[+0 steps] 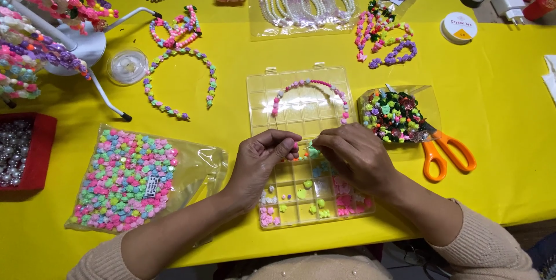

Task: A person is seen from an overhead perspective assembling a beaded headband by threading various colorful plastic beads onto a thin metal wire frame.

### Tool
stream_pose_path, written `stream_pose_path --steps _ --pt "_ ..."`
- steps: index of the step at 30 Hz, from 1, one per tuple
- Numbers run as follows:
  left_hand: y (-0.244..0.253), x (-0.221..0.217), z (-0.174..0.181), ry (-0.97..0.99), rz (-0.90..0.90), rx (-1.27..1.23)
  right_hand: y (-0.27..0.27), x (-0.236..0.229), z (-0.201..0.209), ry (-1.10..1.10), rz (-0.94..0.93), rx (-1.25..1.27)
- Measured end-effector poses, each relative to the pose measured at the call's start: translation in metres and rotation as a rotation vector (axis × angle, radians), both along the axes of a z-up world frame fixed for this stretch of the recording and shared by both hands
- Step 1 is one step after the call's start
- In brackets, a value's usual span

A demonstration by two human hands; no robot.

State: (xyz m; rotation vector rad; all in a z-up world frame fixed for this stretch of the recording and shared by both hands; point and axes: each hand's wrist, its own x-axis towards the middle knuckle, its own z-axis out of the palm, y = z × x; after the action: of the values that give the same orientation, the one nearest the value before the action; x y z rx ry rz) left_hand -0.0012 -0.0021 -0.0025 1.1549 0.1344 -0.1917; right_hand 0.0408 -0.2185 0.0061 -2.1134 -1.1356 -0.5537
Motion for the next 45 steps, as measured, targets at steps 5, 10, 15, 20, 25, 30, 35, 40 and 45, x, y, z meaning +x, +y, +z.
stream_pose_path --steps 5,10,15,20,25,30,35,40,45 --pt "-0.001 -0.002 0.005 -0.018 0.007 0.029 0.007 -0.002 0.005 -0.013 0.003 0.023" --pt "-0.002 -0.001 -0.001 -0.035 0.006 0.039 0.008 -0.002 0.007 -0.011 -0.011 0.014" --pt "-0.002 -0.002 0.0 -0.051 0.009 0.068 0.006 -0.001 0.009 -0.009 -0.004 -0.01" --pt "-0.003 -0.003 0.001 -0.049 0.027 0.077 0.007 0.0 0.01 -0.035 0.008 -0.036" --pt "-0.003 -0.003 0.005 -0.043 0.032 0.079 0.007 -0.001 0.009 -0.031 0.01 -0.036" --pt "-0.004 -0.006 0.017 -0.056 0.029 0.13 0.007 -0.003 0.004 -0.067 -0.006 -0.054" --pt "-0.004 -0.008 0.018 -0.139 0.018 0.217 0.009 -0.007 0.005 -0.143 -0.006 -0.094" --pt "-0.006 -0.015 0.009 -0.334 0.007 0.368 0.012 -0.009 0.006 -0.102 0.019 -0.078" --pt "0.0 -0.013 -0.028 -1.035 0.302 0.841 0.003 -0.005 0.01 -0.12 0.011 -0.069"
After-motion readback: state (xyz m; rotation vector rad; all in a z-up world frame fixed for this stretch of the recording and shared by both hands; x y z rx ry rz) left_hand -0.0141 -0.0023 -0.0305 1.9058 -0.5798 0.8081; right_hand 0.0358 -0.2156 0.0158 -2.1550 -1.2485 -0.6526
